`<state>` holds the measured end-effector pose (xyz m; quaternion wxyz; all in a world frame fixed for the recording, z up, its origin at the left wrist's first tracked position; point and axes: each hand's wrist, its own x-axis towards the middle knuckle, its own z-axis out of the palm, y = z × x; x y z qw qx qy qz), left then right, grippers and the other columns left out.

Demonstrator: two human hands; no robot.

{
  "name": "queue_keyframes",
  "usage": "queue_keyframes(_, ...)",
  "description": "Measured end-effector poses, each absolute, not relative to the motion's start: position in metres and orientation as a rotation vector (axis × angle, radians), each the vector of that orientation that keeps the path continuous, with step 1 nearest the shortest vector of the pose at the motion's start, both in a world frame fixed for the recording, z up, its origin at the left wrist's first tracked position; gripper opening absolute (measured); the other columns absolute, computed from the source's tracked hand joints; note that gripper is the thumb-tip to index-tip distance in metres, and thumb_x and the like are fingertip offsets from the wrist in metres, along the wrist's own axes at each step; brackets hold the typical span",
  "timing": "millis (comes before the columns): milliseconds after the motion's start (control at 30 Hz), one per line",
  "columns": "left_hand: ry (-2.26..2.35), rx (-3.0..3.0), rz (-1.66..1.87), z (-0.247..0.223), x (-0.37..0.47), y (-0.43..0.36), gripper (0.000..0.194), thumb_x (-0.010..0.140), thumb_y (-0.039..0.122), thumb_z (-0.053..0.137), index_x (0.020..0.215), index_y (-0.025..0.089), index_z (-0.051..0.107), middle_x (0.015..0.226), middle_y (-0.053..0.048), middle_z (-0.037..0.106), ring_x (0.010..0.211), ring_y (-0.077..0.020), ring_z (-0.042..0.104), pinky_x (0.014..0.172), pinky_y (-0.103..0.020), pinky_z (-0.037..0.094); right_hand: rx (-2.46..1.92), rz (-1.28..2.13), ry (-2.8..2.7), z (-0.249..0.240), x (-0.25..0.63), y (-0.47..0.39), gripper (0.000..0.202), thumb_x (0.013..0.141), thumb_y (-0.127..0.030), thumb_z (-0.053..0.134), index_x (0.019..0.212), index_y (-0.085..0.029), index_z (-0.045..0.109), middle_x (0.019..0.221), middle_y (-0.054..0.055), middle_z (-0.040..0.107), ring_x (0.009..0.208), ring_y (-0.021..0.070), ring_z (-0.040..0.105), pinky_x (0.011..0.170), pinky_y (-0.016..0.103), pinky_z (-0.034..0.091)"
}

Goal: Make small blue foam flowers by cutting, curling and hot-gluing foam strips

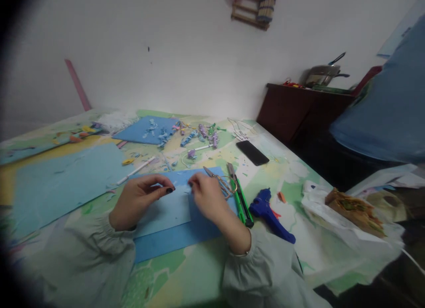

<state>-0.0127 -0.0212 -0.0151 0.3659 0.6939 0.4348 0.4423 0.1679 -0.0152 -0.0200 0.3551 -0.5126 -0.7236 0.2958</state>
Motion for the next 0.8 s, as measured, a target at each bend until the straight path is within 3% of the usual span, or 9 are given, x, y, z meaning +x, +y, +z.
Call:
queue_keyframes(67, 1.216, 1.774, 1.034, -0.015, -0.015, -0.018, 0.011, 0.067, 0.028, 0.065, 0.071, 0.017, 0.066, 0.070, -0.003, 0.067, 0.069, -0.0164, 0.060, 0.061, -0.025, 0.046, -1.565, 0.273, -1.898, -0.016, 0.179, -0.011, 0.019, 0.079, -0.010, 0.039, 0.088, -0.015, 0.056, 0.079, 0.006, 0.060, 0.075, 0.0169, 0.054, 0.071, 0.029, 0.037)
queue_keyframes(167, 1.280, 1.779, 0.779, -0.019, -0.018, -0.011, 0.018, 0.059, 0.028, 0.070, 0.073, 0.017, 0.066, 0.061, -0.001, 0.065, 0.060, -0.0157, 0.060, 0.056, -0.024, 0.045, -1.924, -0.050, -1.940, -0.015, 0.192, -0.007, 0.019, 0.079, -0.012, 0.042, 0.093, -0.011, 0.056, 0.088, 0.014, 0.060, 0.086, 0.0236, 0.054, 0.074, 0.033, 0.037)
queue_keyframes(333, 1.294, 1.848, 0.599, -0.028, -0.023, -0.005, 0.014, 0.056, 0.029, 0.069, 0.062, 0.017, 0.064, 0.054, 0.001, 0.062, 0.053, -0.0139, 0.057, 0.049, -0.022, 0.041, -2.173, -0.089, -2.118, -0.024, 0.196, -0.008, 0.023, 0.077, -0.017, 0.050, 0.099, -0.010, 0.053, 0.098, 0.017, 0.057, 0.091, 0.0288, 0.055, 0.074, 0.035, 0.040)
queue_keyframes(500, 1.327, 1.808, 0.648, -0.027, -0.022, -0.005, 0.015, 0.067, 0.031, 0.059, 0.069, 0.017, 0.064, 0.056, 0.001, 0.062, 0.043, -0.0116, 0.051, 0.045, -0.022, 0.038, -2.202, -0.030, -2.103, -0.026, 0.194, -0.005, 0.023, 0.084, -0.012, 0.037, 0.102, -0.010, 0.051, 0.092, 0.017, 0.059, 0.085, 0.0275, 0.059, 0.066, 0.034, 0.042)
queue_keyframes(633, 1.445, 2.111, 0.763, -0.028, -0.014, -0.003, 0.019, 0.074, 0.030, 0.052, 0.080, 0.020, 0.066, 0.077, -0.003, 0.067, 0.060, -0.0151, 0.056, 0.060, -0.027, 0.042, -2.229, 0.035, -2.098, -0.020, 0.192, -0.003, 0.026, 0.081, -0.013, 0.041, 0.103, -0.004, 0.051, 0.088, 0.020, 0.061, 0.085, 0.0292, 0.061, 0.065, 0.034, 0.044)
queue_keyframes(800, 1.306, 2.418, 0.729, -0.036, 0.000, -0.001, 0.029, 0.079, 0.027, 0.047, 0.101, 0.018, 0.063, 0.101, -0.010, 0.062, 0.093, -0.0216, 0.055, 0.082, -0.033, 0.041, -2.233, 0.033, -2.070, -0.018, 0.190, -0.005, 0.032, 0.074, -0.012, 0.046, 0.104, 0.000, 0.050, 0.091, 0.023, 0.061, 0.086, 0.0310, 0.061, 0.068, 0.036, 0.045)
